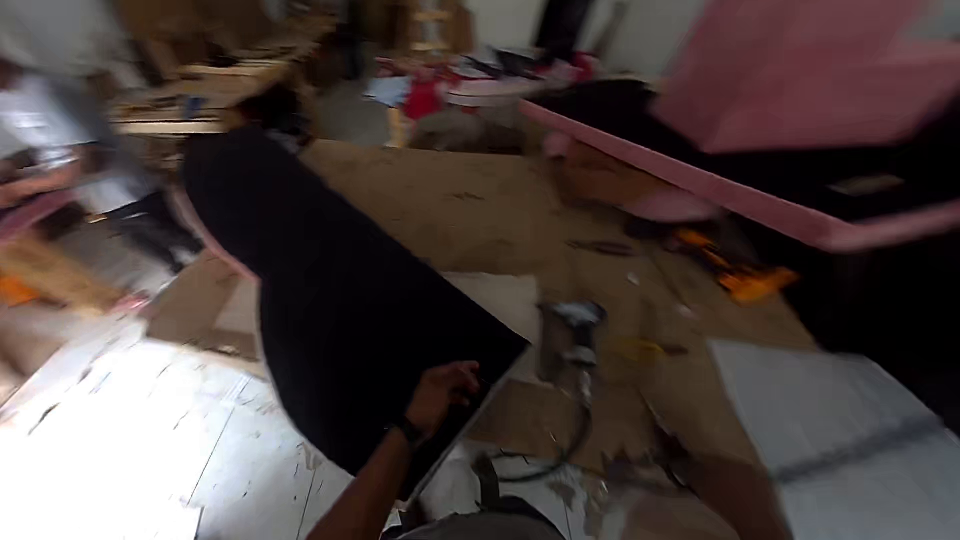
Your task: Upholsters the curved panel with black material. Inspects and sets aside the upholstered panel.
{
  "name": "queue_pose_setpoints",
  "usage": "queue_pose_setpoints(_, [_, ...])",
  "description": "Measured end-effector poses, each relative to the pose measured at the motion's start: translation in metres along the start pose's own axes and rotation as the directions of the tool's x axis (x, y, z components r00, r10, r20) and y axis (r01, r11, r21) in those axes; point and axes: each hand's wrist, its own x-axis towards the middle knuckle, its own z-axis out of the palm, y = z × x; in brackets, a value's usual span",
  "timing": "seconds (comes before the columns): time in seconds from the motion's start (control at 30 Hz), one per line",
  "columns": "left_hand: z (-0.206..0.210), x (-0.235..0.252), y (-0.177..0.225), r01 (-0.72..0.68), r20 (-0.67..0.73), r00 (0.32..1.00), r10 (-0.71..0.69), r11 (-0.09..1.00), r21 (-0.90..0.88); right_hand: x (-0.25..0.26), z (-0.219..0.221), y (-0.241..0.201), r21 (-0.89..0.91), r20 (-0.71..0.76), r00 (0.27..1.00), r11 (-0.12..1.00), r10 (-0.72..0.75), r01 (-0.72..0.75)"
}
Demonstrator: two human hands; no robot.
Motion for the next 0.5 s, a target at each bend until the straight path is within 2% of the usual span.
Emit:
queue_pose_setpoints(0.07, [-0.004, 0.004, -0.005, 0.009, 0.125, 0.992, 0.003, 0.995, -0.099, -0.007, 0.007, 0.013, 0.296, 0.08, 0.995, 0.952, 0.06, -0.081])
queue_pose_setpoints(0.13, [-0.006, 0.003, -0.006, 0.002, 0.162, 0.987, 0.021, 0.99, -0.144, -0.042, 0.02, 0.012, 0.631, 0.158, 0.987, 0.766, 0.029, -0.124])
queue_pose_setpoints(0.2, [-0.008, 0.01, -0.002, -0.026, 0.126, 0.991, 0.05, 0.983, -0.181, -0.088, 0.035, -0.005, 0.819, 0.067, 0.996, 0.573, -0.057, -0.022])
queue_pose_setpoints(0.23, [-0.011, 0.014, 0.002, -0.045, 0.107, 0.992, 0.065, 0.982, -0.184, -0.111, 0.041, -0.023, 0.826, -0.036, 0.994, 0.557, -0.103, 0.088])
queue_pose_setpoints(0.3, [-0.021, 0.02, 0.007, -0.062, 0.116, 0.99, 0.079, 0.987, -0.145, -0.15, 0.063, -0.063, 0.739, -0.226, 0.954, 0.604, -0.196, 0.299])
queue_pose_setpoints(0.37, [-0.026, 0.029, 0.012, -0.073, 0.202, 0.976, 0.085, 0.995, -0.068, -0.171, 0.087, -0.107, 0.621, -0.342, 0.914, 0.677, -0.22, 0.395])
queue_pose_setpoints(0.4, [-0.023, 0.032, 0.016, -0.08, 0.245, 0.966, 0.087, 0.996, -0.036, -0.174, 0.098, -0.125, 0.586, -0.345, 0.914, 0.711, -0.215, 0.389])
queue_pose_setpoints(0.5, [-0.011, 0.037, 0.024, -0.103, 0.321, 0.942, 0.095, 0.995, 0.009, -0.165, 0.121, -0.167, 0.499, -0.264, 0.957, 0.833, -0.119, 0.241])
